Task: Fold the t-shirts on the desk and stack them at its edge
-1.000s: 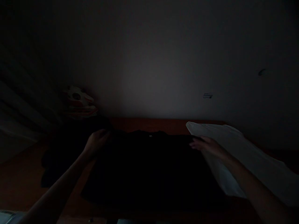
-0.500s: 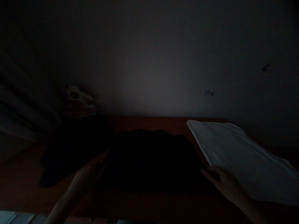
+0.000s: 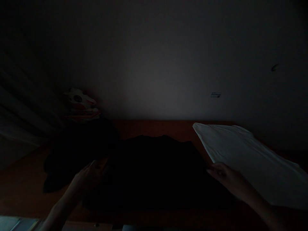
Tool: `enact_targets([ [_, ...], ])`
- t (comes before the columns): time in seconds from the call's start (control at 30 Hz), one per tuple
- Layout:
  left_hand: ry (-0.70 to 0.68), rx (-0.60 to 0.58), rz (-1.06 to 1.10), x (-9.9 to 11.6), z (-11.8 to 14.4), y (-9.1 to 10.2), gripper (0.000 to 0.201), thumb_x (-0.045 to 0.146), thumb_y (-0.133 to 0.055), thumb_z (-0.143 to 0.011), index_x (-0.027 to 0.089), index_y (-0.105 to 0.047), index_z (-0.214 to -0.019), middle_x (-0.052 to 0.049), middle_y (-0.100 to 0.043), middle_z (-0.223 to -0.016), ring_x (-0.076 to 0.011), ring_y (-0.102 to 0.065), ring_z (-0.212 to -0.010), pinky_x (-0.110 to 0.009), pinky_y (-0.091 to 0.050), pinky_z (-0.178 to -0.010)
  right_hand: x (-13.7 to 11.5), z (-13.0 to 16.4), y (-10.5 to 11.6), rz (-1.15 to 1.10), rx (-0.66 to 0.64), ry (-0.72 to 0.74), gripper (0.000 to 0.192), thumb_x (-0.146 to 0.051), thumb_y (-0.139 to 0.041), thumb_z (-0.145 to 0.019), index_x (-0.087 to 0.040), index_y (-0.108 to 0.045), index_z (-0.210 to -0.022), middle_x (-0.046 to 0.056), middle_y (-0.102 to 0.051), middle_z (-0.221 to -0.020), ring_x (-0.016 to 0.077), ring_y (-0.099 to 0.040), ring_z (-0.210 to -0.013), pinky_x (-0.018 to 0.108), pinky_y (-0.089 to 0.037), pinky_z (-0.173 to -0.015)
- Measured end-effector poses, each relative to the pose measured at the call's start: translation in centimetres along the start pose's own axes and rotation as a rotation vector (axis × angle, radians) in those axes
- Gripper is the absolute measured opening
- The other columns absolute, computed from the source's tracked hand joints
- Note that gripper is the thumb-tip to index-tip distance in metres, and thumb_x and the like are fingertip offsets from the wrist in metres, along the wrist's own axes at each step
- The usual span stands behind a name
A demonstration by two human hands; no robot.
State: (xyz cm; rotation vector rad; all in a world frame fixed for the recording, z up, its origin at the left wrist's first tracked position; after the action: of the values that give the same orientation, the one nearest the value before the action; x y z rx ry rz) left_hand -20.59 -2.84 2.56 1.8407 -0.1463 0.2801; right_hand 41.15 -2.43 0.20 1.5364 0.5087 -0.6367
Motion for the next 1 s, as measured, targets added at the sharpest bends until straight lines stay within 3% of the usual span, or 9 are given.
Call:
enact_targets([
  [0.1,0.073,-0.091,-0.026,3.1,-5.3,-1.3,0.046,0.057,-0.046,-0.089,0.024,-0.071,-0.107,-0.012,-0.076,-0.106,-0.0311,-0.073,-0.092,-0.036,-0.055,-0.073,-1.4,-5.4,-0.6,0.016,0.106,-0.078,0.041,-0.062,-0.058,-0.081,-0.024,-0.067,-0.094,0.01,-0.078,-0.092,0.0278,-0.074,-0.085,0.037,-0.055,-0.077],
  [0.2,0.146,-0.231,-0.091,6.1,-9.5,-3.2,0.055,0.063,-0.039,-0.093,0.018,-0.071,-0.1,-0.017,-0.076,-0.105,-0.0331,-0.073,-0.097,-0.037,-0.054,-0.078,-2.8,-10.2,-2.6,0.075,0.051,-0.103,0.039,-0.058,-0.057,-0.083,-0.022,-0.066,-0.07,0.01,-0.076,-0.077,0.0286,-0.074,-0.079,0.036,-0.051,-0.072],
  [0.33,0.121,-0.263,-0.105,8.3,-12.1,-4.8,0.04,0.051,-0.053,-0.091,0.016,-0.07,-0.099,-0.019,-0.075,-0.107,-0.0334,-0.072,-0.099,-0.037,-0.054,-0.08,-3.4,-13.5,-4.4,0.071,0.03,-0.069,0.032,-0.046,-0.066,-0.077,-0.024,-0.059,-0.054,0.005,-0.068,-0.06,0.0269,-0.07,-0.069,0.034,-0.048,-0.066],
  [0.47,0.101,-0.246,-0.058,8.0,-12.8,-5.1,0.02,0.034,-0.055,-0.09,0.02,-0.068,-0.098,-0.013,-0.076,-0.099,-0.0285,-0.073,-0.093,-0.035,-0.052,-0.079,-3.1,-14.8,-4.2,0.02,0.108,-0.036,0.02,-0.04,-0.065,-0.077,-0.023,-0.061,-0.066,0.005,-0.071,-0.07,0.0249,-0.07,-0.074,0.034,-0.049,-0.069],
  [0.57,0.086,-0.217,0.018,7.6,-13.4,-4.3,0.015,0.03,-0.062,-0.085,0.02,-0.066,-0.095,-0.009,-0.076,-0.098,-0.0243,-0.073,-0.09,-0.03,-0.052,-0.076,-3.5,-15.3,-3.8,-0.05,0.153,0.026,0.014,-0.035,-0.064,-0.076,-0.022,-0.061,-0.082,0.008,-0.074,-0.087,0.025,-0.072,-0.084,0.035,-0.053,-0.075],
  [0.67,0.091,-0.132,0.122,6.9,-14.5,-2.3,0.02,0.033,-0.066,-0.081,0.019,-0.066,-0.095,-0.008,-0.076,-0.099,-0.0212,-0.072,-0.091,-0.026,-0.053,-0.076,-4.9,-15.5,-3.2,-0.116,0.188,0.143,0.02,-0.032,-0.063,-0.075,-0.024,-0.058,-0.093,0.008,-0.073,-0.107,0.0245,-0.07,-0.102,0.036,-0.053,-0.086],
  [0.8,0.168,0.105,0.247,6.0,-15.5,1.7,0.022,0.032,-0.057,-0.084,0.018,-0.067,-0.097,-0.01,-0.075,-0.101,-0.0233,-0.071,-0.093,-0.031,-0.055,-0.081,-7.1,-15.8,-2.3,-0.126,0.277,0.24,0.015,-0.034,-0.056,-0.08,-0.025,-0.054,-0.092,0.009,-0.07,-0.107,0.0258,-0.066,-0.109,0.041,-0.048,-0.1],
  [0.9,0.081,0.218,0.258,8.2,-14.1,2.9,0.026,0.03,-0.052,-0.088,0.016,-0.064,-0.107,-0.012,-0.071,-0.112,-0.0237,-0.069,-0.099,-0.034,-0.055,-0.088,-9.2,-15.3,-2.6,-0.087,0.367,0.254,0.02,-0.034,-0.054,-0.081,-0.022,-0.056,-0.098,0.015,-0.067,-0.115,0.0307,-0.061,-0.117,0.048,-0.043,-0.105],
  [1.0,-0.256,0.15,0.255,13.1,-10.1,0.5,0.029,0.032,-0.047,-0.096,0.017,-0.063,-0.115,-0.014,-0.066,-0.125,-0.0245,-0.065,-0.113,-0.038,-0.052,-0.101,-12.1,-12.9,-5.0,0.073,0.39,0.352,0.027,-0.035,-0.055,-0.085,-0.02,-0.061,-0.107,0.019,-0.057,-0.136,0.0345,-0.051,-0.131,0.052,-0.038,-0.11],
])
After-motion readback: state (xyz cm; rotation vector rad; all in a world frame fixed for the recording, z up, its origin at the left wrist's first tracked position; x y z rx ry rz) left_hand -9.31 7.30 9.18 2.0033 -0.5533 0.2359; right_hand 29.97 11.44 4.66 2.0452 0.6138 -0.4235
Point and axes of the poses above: each hand's wrist, its own z-axis away from the middle knuckle, its own y-axis out of the back of the hand, x = y × z, the point moved 7 cm from there along -z, towards the middle knuckle
